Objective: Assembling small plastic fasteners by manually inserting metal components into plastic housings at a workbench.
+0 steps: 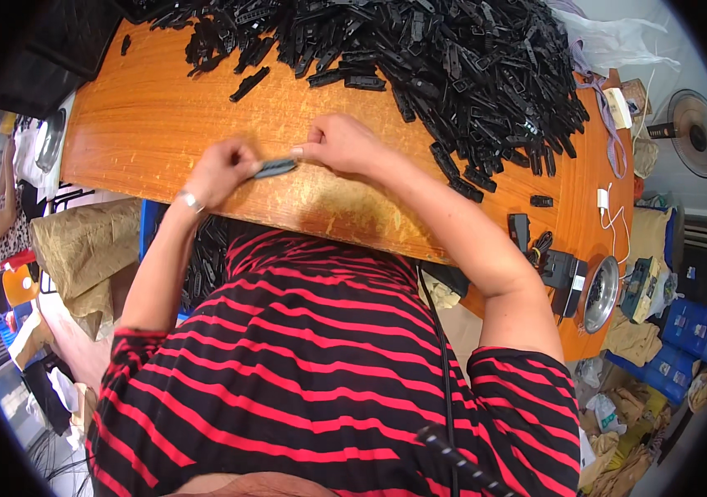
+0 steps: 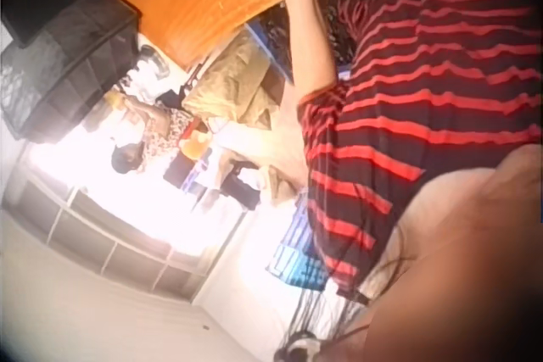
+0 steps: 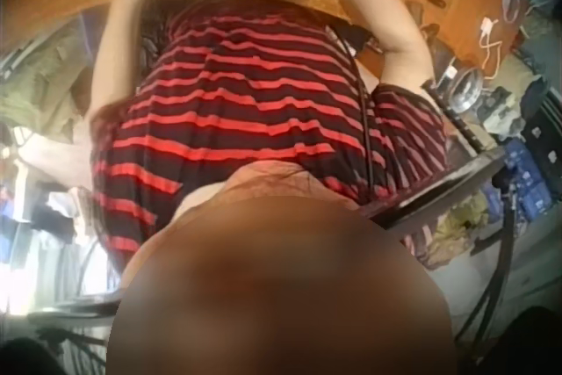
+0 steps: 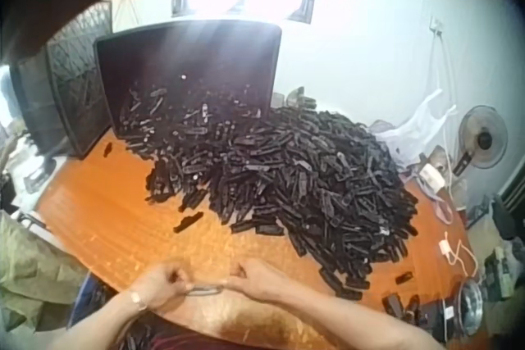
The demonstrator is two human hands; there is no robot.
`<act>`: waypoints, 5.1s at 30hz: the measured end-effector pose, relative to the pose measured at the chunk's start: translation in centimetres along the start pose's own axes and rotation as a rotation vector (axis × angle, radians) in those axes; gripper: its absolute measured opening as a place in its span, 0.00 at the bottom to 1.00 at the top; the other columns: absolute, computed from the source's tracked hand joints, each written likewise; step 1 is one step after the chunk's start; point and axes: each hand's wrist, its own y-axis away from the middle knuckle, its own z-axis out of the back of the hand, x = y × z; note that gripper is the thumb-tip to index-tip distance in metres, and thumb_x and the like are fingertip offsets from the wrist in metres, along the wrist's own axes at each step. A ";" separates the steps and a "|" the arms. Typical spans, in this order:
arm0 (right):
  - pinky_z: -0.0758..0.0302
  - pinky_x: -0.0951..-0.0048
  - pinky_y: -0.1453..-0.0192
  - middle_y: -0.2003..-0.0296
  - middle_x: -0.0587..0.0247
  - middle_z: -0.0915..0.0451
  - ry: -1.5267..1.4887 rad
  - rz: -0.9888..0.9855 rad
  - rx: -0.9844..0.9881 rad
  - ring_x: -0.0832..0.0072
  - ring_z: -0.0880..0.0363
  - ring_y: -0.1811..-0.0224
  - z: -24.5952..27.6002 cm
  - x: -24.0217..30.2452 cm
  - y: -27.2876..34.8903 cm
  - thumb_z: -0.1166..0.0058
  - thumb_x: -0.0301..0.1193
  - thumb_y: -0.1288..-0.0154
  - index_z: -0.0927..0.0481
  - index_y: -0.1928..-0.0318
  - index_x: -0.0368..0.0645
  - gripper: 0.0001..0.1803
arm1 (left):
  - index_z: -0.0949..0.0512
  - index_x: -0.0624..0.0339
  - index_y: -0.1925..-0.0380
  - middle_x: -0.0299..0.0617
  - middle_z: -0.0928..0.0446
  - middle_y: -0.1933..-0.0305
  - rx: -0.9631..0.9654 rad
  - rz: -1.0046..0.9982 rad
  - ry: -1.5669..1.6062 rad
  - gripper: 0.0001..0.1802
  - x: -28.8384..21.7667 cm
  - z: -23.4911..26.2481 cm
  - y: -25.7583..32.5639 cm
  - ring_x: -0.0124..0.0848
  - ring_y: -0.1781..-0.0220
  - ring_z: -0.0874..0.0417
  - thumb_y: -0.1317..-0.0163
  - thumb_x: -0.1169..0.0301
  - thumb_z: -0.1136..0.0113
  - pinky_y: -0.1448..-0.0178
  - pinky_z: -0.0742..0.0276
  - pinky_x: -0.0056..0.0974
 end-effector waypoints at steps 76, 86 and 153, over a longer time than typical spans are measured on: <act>0.31 0.83 0.82 0.77 0.65 0.22 -0.745 -0.038 -0.161 0.84 0.28 0.84 -1.3 0.6 -0.6 0.47 0.30 0.31 0.25 0.61 0.35 0.09 | 0.21 0.65 0.60 0.31 0.23 0.71 -0.181 -0.011 0.684 0.09 -1.2 -1.8 -2.9 0.17 0.70 0.27 0.41 0.77 0.36 0.66 0.29 0.23; 0.31 0.82 0.82 0.78 0.64 0.21 -0.599 -0.070 -0.229 0.84 0.28 0.84 -2.0 0.6 -0.8 0.45 0.31 0.32 0.25 0.61 0.34 0.10 | 0.21 0.64 0.66 0.32 0.24 0.74 -0.304 -0.097 0.355 0.06 -1.3 -2.6 -4.7 0.18 0.75 0.28 0.39 0.73 0.36 0.70 0.31 0.24; 0.24 0.58 0.61 0.63 0.58 0.25 0.521 0.407 -0.406 0.55 0.21 0.64 -2.5 0.9 -2.5 0.37 0.31 0.45 0.22 0.63 0.42 0.11 | 0.29 0.54 0.42 0.45 0.21 0.48 -0.388 -0.499 -0.091 0.30 -0.3 0.8 -6.9 0.40 0.45 0.21 0.48 0.82 0.37 0.43 0.25 0.38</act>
